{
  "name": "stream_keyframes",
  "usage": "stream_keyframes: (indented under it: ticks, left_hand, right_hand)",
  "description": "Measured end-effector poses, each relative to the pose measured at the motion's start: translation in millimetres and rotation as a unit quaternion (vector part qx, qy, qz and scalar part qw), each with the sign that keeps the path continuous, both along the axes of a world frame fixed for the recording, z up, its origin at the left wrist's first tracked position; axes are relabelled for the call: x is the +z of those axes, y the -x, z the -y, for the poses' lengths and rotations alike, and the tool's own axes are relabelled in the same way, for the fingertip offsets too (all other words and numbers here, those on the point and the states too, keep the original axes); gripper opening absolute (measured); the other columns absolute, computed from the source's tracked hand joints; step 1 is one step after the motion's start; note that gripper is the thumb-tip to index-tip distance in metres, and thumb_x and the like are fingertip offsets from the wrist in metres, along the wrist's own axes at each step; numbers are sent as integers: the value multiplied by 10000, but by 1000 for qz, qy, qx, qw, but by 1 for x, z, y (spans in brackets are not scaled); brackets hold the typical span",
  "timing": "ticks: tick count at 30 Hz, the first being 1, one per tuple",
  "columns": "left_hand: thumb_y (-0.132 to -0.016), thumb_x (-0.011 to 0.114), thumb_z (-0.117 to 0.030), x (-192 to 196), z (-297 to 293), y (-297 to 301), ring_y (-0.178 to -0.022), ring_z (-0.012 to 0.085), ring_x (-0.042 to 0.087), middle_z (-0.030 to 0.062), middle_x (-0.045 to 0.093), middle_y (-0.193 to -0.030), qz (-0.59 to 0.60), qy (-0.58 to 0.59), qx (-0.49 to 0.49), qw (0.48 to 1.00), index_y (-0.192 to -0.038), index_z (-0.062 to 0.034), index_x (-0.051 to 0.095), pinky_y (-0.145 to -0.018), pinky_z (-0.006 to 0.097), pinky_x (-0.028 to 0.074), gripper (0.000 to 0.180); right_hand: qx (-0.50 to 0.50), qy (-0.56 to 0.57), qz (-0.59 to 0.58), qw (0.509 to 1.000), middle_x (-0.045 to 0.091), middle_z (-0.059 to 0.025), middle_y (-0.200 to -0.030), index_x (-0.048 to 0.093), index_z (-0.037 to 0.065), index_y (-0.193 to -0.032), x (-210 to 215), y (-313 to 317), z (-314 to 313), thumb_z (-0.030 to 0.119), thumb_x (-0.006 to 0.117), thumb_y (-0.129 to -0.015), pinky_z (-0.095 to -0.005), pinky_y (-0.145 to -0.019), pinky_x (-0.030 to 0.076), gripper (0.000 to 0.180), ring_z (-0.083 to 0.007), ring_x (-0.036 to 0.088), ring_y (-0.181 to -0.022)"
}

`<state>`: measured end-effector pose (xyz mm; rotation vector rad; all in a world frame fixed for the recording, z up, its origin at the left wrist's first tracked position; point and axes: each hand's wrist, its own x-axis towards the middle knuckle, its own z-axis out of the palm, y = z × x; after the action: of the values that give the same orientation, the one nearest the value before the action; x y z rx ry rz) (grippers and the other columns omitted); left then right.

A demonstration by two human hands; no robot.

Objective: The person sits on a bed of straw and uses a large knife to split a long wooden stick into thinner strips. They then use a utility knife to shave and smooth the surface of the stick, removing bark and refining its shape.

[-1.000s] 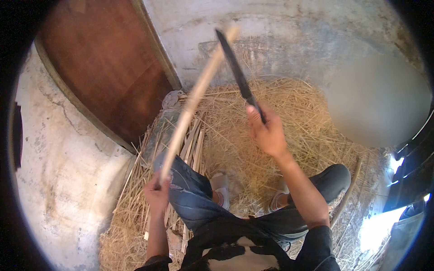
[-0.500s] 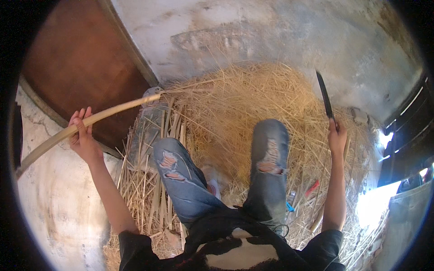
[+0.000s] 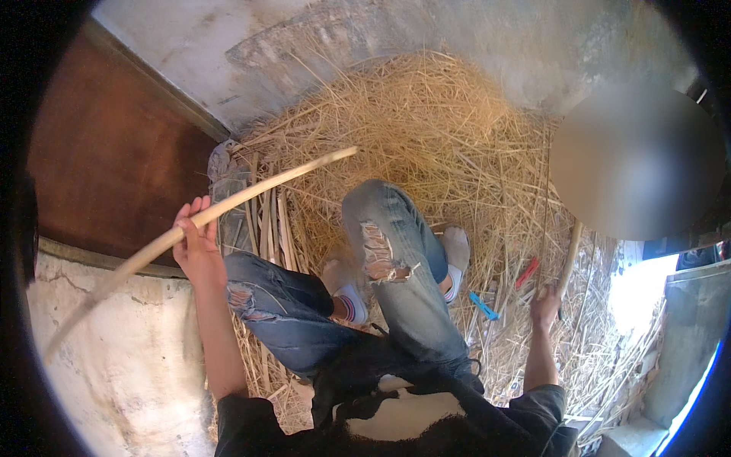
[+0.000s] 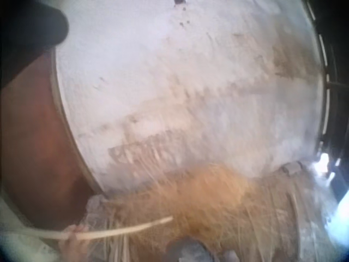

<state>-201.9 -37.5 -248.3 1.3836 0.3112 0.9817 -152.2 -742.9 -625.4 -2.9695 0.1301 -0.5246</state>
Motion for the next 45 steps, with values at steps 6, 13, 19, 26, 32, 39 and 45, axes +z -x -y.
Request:
stream_keyframes:
  ticks: [6,13,19,26,32,39,45]
  left_hand:
    - [-1041,409,-468,-39,89,22,-1299,294,537,199,528,-1396,-44,143,-96,984,-1371,-7,474,-1091,398,476,571]
    - [-1022,393,-531,-92,185,45,-1255,292,587,195,588,-1334,-75,427,-168,885,-1415,-48,437,-1040,388,515,624]
    - [-1008,465,-551,-82,186,96,-1274,318,570,193,528,-1422,-208,433,-430,764,-1457,-2,411,-982,385,521,711]
    - [-760,804,-244,-13,70,175,-1151,359,583,213,533,-1349,-350,-520,130,768,-1203,-23,631,-951,463,499,525]
    - [-778,804,-348,-37,-17,241,-764,324,674,125,696,-840,-565,-491,-34,662,-938,-43,702,-731,410,546,359]
    - [-761,861,-355,-49,18,249,-501,180,607,41,629,-562,-536,-269,-167,783,-730,-39,733,-522,307,472,342]
    - [-924,744,-209,-24,54,185,-657,75,598,41,704,-743,-339,-20,-220,914,-1093,-6,746,-616,232,465,264]
  right_hand:
    - [164,-138,-302,929,637,-204,-1152,630,71,-1174,-24,24,-141,290,763,-769,-496,-939,492,479,-395,589,-1140]
    - [91,-67,-396,911,629,-223,-1196,605,104,-1212,-64,27,-171,225,686,-854,-500,-929,501,387,-401,608,-1137]
    - [71,-130,-348,926,678,-255,-1034,620,89,-1148,-86,33,-152,226,653,-870,-536,-841,508,312,-435,655,-1003]
    - [36,-163,-320,933,659,-283,-1065,596,41,-1258,-60,40,-137,255,614,-901,-543,-803,505,417,-461,647,-934]
    - [-9,-303,-185,935,661,-232,-1056,529,14,-1339,-29,12,-149,255,599,-970,-457,-806,503,446,-360,653,-954]
    - [64,-535,47,841,428,13,-651,494,38,-1355,80,-54,-201,242,531,-1042,-252,-474,333,375,-76,389,-516]
    - [213,-658,159,704,402,58,-654,505,36,-1335,291,-128,-290,246,532,-1039,-211,-455,249,364,-26,325,-524]
